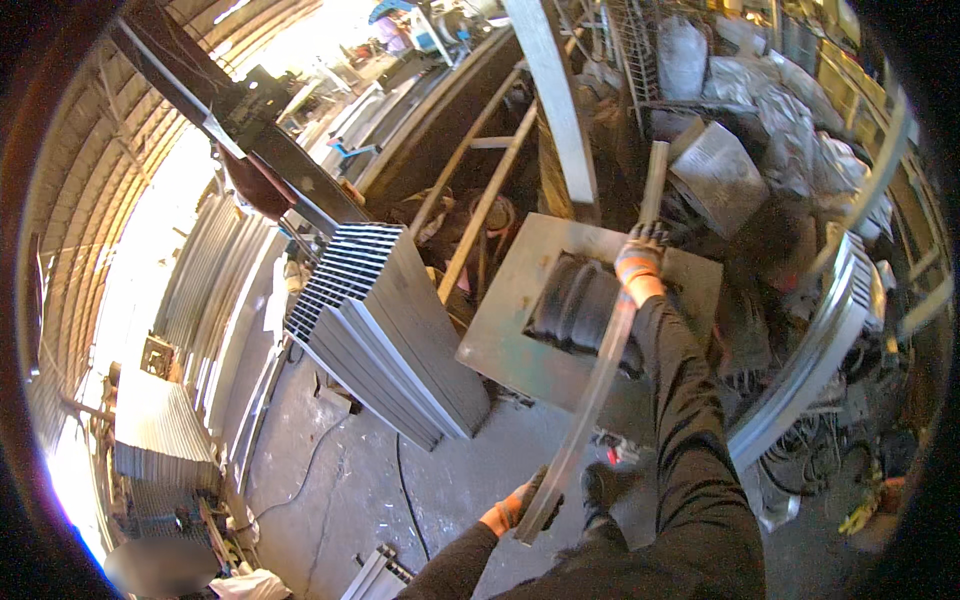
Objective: The person repeatedly picks up long metal profiles, rubs their surfaces on a stationary machine, and stacks them upright. The person handles the profiles one at a time and places them in a growing vertical stack.
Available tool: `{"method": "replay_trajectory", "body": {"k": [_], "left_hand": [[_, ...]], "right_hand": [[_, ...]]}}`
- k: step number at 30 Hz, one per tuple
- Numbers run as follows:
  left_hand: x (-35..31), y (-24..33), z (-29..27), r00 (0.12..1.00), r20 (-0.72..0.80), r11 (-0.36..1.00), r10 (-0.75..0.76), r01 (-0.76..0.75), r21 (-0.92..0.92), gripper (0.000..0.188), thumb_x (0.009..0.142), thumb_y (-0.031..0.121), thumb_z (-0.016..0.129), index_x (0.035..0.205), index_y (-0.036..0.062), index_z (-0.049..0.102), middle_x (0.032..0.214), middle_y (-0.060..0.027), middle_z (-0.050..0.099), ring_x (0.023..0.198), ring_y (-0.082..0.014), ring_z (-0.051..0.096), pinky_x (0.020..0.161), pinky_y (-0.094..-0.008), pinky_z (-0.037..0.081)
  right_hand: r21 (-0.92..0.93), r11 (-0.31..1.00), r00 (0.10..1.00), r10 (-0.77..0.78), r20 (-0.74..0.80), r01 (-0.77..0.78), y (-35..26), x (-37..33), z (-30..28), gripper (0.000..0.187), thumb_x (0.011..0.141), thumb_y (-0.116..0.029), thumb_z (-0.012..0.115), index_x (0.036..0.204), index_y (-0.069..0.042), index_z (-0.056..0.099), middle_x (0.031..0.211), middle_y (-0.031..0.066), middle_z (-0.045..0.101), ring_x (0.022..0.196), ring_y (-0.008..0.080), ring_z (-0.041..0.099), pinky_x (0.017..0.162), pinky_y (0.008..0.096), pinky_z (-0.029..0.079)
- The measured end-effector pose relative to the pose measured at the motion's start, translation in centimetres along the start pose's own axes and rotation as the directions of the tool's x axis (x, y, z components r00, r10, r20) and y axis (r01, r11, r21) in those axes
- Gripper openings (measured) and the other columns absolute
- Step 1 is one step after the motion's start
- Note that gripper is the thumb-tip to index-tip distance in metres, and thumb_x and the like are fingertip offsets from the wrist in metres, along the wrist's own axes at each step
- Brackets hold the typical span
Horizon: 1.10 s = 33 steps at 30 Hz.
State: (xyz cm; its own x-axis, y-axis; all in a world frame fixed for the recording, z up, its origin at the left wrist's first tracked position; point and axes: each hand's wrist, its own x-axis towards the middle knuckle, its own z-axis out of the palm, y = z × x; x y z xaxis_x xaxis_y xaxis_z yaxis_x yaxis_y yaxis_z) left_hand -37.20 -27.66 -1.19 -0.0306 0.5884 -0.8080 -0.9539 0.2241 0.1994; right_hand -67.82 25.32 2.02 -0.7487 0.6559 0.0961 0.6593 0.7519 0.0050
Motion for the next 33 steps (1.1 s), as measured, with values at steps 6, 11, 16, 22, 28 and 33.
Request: {"method": "replay_trajectory", "body": {"k": [6,11,16,22,28,33], "left_hand": [[4.4,7.3,1.4,0.994,-0.032,0.987,0.104,-0.099,0.126,0.073,0.105,0.082,0.056,0.127,0.015,0.074,0.097,-0.0052,0.077,0.072,-0.0219,0.074,0.06,-0.0442,0.061],[3.4,5.8,-0.3,0.997,0.023,0.996,0.068,-0.069,0.06,0.071,0.106,0.081,0.056,0.129,0.0157,0.073,0.098,-0.0053,0.076,0.072,-0.0214,0.074,0.057,-0.0416,0.06],[-1.8,0.0,-2.5,0.99,0.131,0.999,0.045,-0.043,-0.018,0.07,0.108,0.078,0.055,0.134,0.0154,0.071,0.096,-0.006,0.076,0.07,-0.0204,0.073,0.055,-0.0406,0.058],[-10.5,-9.1,-9.3,0.995,0.092,0.998,0.032,-0.026,-0.066,0.066,0.11,0.076,0.055,0.139,0.0192,0.072,0.092,-0.0041,0.074,0.07,-0.0178,0.069,0.058,-0.0364,0.057],[-21.0,-21.0,-19.0,0.974,0.216,0.998,0.061,-0.056,-0.032,0.052,0.116,0.062,0.055,0.126,0.0138,0.072,0.089,-0.002,0.071,0.068,-0.0161,0.067,0.057,-0.0348,0.054],[-29.7,-30.3,-26.7,0.994,0.104,1.0,0.024,-0.022,-0.018,0.059,0.113,0.068,0.056,0.119,0.0126,0.076,0.087,-0.0037,0.072,0.073,-0.0177,0.069,0.062,-0.0338,0.056]], "right_hand": [[0.084,0.992,0.995,0.095,-0.023,-0.093,1.2,7.3,0.1,0.079,0.107,-0.028,0.058,0.176,-0.003,0.031,0.186,0.0208,0.023,0.173,0.042,0.019,0.14,0.0566,0.018],[0.157,0.986,0.994,0.07,-0.078,-0.057,-0.3,4.3,-0.5,0.075,0.107,-0.024,0.056,0.177,-0.007,0.033,0.186,0.0154,0.026,0.173,0.038,0.022,0.138,0.0558,0.026],[0.119,0.992,0.996,0.041,-0.073,-0.032,-1.5,-3.6,-1.6,0.072,0.107,-0.029,0.054,0.173,-0.005,0.041,0.182,0.0183,0.035,0.172,0.04,0.024,0.138,0.056,0.024],[0.276,0.959,0.993,0.089,-0.074,-0.066,-5.3,-17.7,-3.4,0.073,0.103,-0.022,0.056,0.172,-0.001,0.041,0.184,0.0218,0.03,0.17,0.0448,0.027,0.133,0.0622,0.033],[0.352,0.936,0.994,0.057,-0.096,-0.019,-10.4,-35.9,-5.2,0.074,0.103,-0.018,0.054,0.171,0.006,0.037,0.182,0.0278,0.029,0.171,0.0476,0.022,0.138,0.0559,0.025],[0.224,0.974,0.993,0.015,-0.117,0.011,-14.1,-48.4,-6.3,0.074,0.105,-0.021,0.054,0.171,0.008,0.036,0.182,0.0306,0.028,0.171,0.048,0.021,0.14,0.0564,0.019]]}}
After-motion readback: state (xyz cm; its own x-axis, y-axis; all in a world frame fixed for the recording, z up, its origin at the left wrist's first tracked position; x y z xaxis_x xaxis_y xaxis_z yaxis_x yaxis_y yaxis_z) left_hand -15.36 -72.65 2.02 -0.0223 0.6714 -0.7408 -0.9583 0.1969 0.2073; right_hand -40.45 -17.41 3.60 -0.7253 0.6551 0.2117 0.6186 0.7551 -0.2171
